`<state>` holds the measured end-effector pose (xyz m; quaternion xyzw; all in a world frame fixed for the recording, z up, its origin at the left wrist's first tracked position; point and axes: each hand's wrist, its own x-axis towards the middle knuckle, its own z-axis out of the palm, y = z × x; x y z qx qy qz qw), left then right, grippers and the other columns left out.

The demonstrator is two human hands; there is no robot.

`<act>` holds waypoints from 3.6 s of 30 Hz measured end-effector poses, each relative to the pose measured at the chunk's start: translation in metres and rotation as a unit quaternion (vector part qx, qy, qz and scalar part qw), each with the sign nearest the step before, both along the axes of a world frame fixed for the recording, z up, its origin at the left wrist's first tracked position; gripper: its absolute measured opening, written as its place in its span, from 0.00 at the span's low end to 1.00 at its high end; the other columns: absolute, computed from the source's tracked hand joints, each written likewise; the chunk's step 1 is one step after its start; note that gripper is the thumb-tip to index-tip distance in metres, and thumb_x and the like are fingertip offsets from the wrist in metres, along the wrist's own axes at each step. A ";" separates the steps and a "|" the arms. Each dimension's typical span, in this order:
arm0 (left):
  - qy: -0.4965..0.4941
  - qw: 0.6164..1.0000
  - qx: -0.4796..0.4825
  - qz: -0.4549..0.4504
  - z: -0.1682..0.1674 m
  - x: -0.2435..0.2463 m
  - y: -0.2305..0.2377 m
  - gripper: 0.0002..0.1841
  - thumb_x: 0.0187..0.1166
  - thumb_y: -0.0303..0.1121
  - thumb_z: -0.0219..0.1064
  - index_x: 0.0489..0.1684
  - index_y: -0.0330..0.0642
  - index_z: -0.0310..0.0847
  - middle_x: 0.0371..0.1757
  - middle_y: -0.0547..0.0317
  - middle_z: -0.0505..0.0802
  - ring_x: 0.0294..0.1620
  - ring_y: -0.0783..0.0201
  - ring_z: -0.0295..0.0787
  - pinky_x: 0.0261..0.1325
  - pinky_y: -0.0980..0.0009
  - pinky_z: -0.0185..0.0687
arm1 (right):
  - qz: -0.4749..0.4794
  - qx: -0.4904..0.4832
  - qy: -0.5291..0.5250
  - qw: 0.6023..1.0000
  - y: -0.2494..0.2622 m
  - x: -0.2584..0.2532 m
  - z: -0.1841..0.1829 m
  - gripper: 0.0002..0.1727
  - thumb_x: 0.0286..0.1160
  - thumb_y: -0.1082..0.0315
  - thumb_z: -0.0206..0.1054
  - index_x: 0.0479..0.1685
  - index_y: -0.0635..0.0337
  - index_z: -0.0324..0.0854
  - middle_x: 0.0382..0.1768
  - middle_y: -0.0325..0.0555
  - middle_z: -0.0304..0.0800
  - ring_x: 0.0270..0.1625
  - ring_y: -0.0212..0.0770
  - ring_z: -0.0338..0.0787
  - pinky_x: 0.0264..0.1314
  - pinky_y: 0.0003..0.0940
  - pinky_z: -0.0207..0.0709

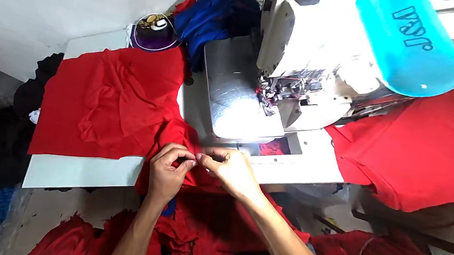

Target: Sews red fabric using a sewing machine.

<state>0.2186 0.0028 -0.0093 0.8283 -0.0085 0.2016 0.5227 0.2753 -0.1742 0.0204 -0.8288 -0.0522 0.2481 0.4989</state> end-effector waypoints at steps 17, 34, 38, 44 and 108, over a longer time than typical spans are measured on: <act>-0.048 0.966 0.241 -0.082 0.019 -0.008 0.002 0.04 0.71 0.28 0.75 0.38 0.42 0.93 0.46 0.59 0.94 0.55 0.65 0.91 0.62 0.70 0.86 | -0.173 0.311 0.102 0.929 0.002 -0.030 -0.005 0.08 0.81 0.69 0.67 0.52 0.63 0.83 0.30 0.43 0.88 0.27 0.32 0.85 0.32 0.27 0.80; -0.091 0.945 0.178 -0.260 0.142 -0.074 -0.010 0.11 0.88 0.33 0.61 0.44 0.39 0.89 0.42 0.56 0.93 0.47 0.72 0.90 0.54 0.79 0.87 | 0.080 0.325 -0.083 0.939 -0.023 -0.062 0.079 0.09 0.77 0.73 0.70 0.47 0.56 0.94 0.35 0.33 0.97 0.38 0.23 0.92 0.45 0.20 0.87; -0.171 0.953 0.169 -0.184 0.171 -0.072 -0.036 0.07 0.87 0.36 0.65 0.44 0.45 0.88 0.45 0.63 0.92 0.48 0.77 0.89 0.50 0.83 0.86 | -0.027 0.368 -0.076 0.926 -0.029 -0.052 0.081 0.05 0.76 0.71 0.71 0.40 0.56 0.94 0.29 0.36 0.94 0.29 0.25 0.89 0.34 0.21 0.84; 0.003 0.985 0.164 -0.053 0.097 -0.029 -0.046 0.03 0.73 0.31 0.75 0.38 0.45 0.89 0.38 0.68 0.92 0.40 0.77 0.89 0.44 0.78 0.88 | -0.208 0.356 0.053 0.909 -0.029 -0.057 0.031 0.05 0.81 0.72 0.66 0.37 0.60 0.85 0.22 0.39 0.85 0.23 0.29 0.81 0.27 0.24 0.76; -0.155 0.895 0.415 0.053 0.084 0.086 -0.080 0.10 0.82 0.36 0.68 0.39 0.41 0.92 0.40 0.53 0.93 0.45 0.55 0.90 0.52 0.58 0.83 | -0.260 0.293 0.022 0.920 -0.069 -0.031 0.009 0.07 0.71 0.61 0.78 0.32 0.54 0.92 0.24 0.39 0.90 0.29 0.32 0.88 0.34 0.29 0.81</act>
